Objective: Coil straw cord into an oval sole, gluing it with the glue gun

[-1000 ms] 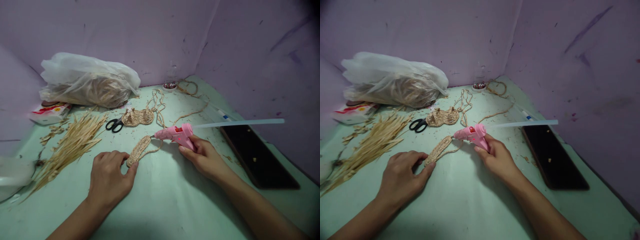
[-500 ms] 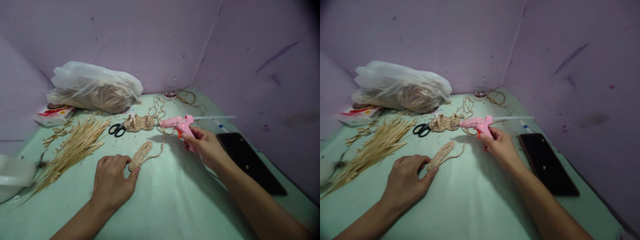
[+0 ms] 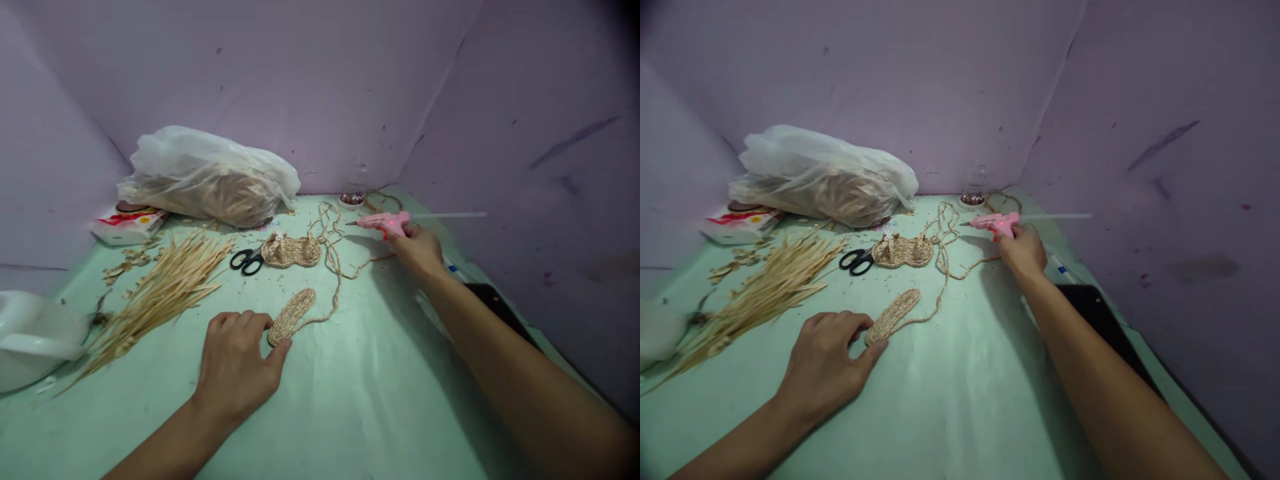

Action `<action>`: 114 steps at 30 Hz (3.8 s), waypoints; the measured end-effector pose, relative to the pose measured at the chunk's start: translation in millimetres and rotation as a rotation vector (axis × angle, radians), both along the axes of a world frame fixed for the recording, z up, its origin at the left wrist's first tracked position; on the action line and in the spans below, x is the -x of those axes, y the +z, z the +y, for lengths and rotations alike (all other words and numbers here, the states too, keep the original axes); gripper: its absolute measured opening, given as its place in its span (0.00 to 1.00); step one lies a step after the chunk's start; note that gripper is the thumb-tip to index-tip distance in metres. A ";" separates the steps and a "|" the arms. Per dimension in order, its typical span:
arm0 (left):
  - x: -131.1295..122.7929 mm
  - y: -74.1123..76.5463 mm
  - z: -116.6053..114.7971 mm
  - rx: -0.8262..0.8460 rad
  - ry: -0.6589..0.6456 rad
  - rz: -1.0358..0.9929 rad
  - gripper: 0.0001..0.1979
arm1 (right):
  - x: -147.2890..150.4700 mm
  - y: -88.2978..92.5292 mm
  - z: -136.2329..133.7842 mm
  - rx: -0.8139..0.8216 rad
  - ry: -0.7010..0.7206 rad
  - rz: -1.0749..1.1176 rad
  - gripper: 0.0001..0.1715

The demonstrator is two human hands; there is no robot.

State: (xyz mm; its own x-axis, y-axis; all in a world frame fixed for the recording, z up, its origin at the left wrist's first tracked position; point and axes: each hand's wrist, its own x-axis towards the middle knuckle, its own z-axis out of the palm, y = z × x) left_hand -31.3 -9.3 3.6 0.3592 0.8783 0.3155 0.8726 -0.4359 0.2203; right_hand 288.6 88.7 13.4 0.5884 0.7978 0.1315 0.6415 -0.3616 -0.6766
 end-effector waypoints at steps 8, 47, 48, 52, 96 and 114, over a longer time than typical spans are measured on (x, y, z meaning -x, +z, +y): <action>-2.3 2.5 -0.7 0.013 0.005 0.005 0.11 | 22.6 17.1 -25.0 0.093 -0.013 -0.246 0.12; 4.4 4.4 2.7 -0.085 -0.192 0.011 0.11 | 126.8 -5.7 -102.4 -0.221 0.999 -0.463 0.10; 4.4 4.3 2.6 -0.099 -0.200 0.009 0.12 | 127.2 -5.6 -102.8 -0.224 0.986 -0.463 0.10; 4.4 3.8 1.7 -0.135 -0.227 -0.007 0.12 | 128.4 -7.2 -102.9 -0.248 0.934 -0.434 0.09; 11.7 10.3 8.4 0.223 -0.160 -0.083 0.09 | 115.8 -12.0 -97.8 -0.022 0.817 -0.194 0.23; -14.0 16.9 8.7 0.259 -0.095 -0.034 0.11 | 122.0 -10.7 -101.5 -0.061 0.813 -0.284 0.23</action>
